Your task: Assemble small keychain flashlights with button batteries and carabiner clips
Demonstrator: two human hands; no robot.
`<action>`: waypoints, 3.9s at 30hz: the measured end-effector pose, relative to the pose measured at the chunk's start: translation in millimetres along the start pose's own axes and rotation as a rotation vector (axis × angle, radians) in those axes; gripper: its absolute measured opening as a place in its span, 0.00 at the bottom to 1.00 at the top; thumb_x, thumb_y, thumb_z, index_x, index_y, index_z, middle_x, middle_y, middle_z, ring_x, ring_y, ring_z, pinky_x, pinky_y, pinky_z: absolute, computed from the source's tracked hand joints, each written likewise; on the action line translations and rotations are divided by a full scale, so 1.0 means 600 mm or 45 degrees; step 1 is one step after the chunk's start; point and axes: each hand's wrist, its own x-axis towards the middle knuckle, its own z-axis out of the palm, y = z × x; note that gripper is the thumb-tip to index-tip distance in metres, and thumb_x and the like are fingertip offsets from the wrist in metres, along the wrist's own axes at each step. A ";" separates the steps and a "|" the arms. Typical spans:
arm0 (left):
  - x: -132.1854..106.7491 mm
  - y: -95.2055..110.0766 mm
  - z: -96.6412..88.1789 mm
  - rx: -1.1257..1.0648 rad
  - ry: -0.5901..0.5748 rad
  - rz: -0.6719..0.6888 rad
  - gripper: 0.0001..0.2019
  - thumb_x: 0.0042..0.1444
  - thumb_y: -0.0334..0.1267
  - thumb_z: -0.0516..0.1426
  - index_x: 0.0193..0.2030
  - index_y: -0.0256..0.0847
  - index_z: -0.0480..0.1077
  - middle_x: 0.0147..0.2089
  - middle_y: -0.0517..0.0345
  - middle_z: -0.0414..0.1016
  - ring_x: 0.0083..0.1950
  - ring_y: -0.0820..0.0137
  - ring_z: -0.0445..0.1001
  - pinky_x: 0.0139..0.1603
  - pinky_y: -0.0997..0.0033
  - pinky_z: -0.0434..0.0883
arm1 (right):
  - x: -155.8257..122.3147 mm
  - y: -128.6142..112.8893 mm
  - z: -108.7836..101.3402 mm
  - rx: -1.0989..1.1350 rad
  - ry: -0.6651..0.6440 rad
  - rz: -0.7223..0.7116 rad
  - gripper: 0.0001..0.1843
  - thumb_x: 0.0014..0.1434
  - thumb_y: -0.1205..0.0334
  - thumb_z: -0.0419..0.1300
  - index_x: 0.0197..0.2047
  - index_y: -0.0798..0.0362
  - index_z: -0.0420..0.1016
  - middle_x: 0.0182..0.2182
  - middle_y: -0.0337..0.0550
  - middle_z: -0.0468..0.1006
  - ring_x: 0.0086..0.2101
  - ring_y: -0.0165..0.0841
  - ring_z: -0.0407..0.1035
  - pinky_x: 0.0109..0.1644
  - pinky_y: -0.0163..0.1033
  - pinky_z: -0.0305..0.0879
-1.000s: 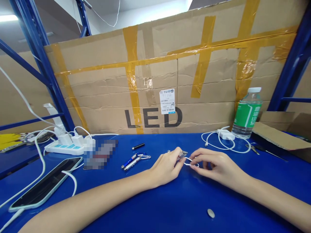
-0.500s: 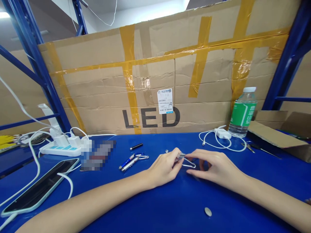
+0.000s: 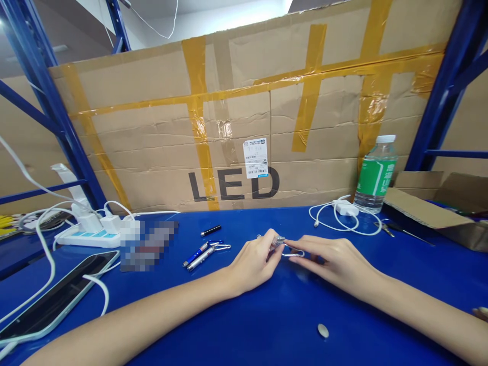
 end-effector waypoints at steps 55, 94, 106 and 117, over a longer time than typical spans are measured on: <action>-0.003 0.008 0.000 0.224 0.001 0.272 0.04 0.61 0.33 0.41 0.35 0.41 0.52 0.28 0.59 0.66 0.26 0.72 0.68 0.26 0.75 0.61 | 0.007 -0.032 0.013 -0.265 0.111 -0.214 0.20 0.66 0.62 0.40 0.31 0.57 0.69 0.21 0.40 0.66 0.20 0.27 0.60 0.22 0.32 0.56; 0.003 0.022 -0.006 0.678 -0.122 0.085 0.13 0.65 0.39 0.38 0.39 0.38 0.60 0.31 0.56 0.72 0.30 0.67 0.71 0.30 0.71 0.65 | 0.008 -0.024 -0.001 0.086 0.195 0.139 0.14 0.65 0.63 0.45 0.45 0.57 0.70 0.29 0.44 0.70 0.29 0.30 0.67 0.34 0.34 0.66; 0.002 0.018 -0.002 0.678 -0.141 0.022 0.14 0.65 0.40 0.37 0.40 0.39 0.60 0.31 0.56 0.73 0.30 0.67 0.73 0.30 0.72 0.65 | 0.011 -0.028 0.006 0.201 0.173 0.257 0.15 0.65 0.62 0.45 0.43 0.56 0.71 0.26 0.41 0.69 0.25 0.29 0.67 0.28 0.33 0.65; 0.006 0.022 -0.004 0.545 -0.162 -0.165 0.12 0.65 0.40 0.38 0.43 0.40 0.59 0.27 0.60 0.72 0.29 0.67 0.73 0.29 0.73 0.65 | 0.011 -0.030 0.009 0.215 0.103 0.321 0.14 0.65 0.60 0.45 0.38 0.55 0.70 0.25 0.41 0.69 0.25 0.29 0.67 0.26 0.32 0.64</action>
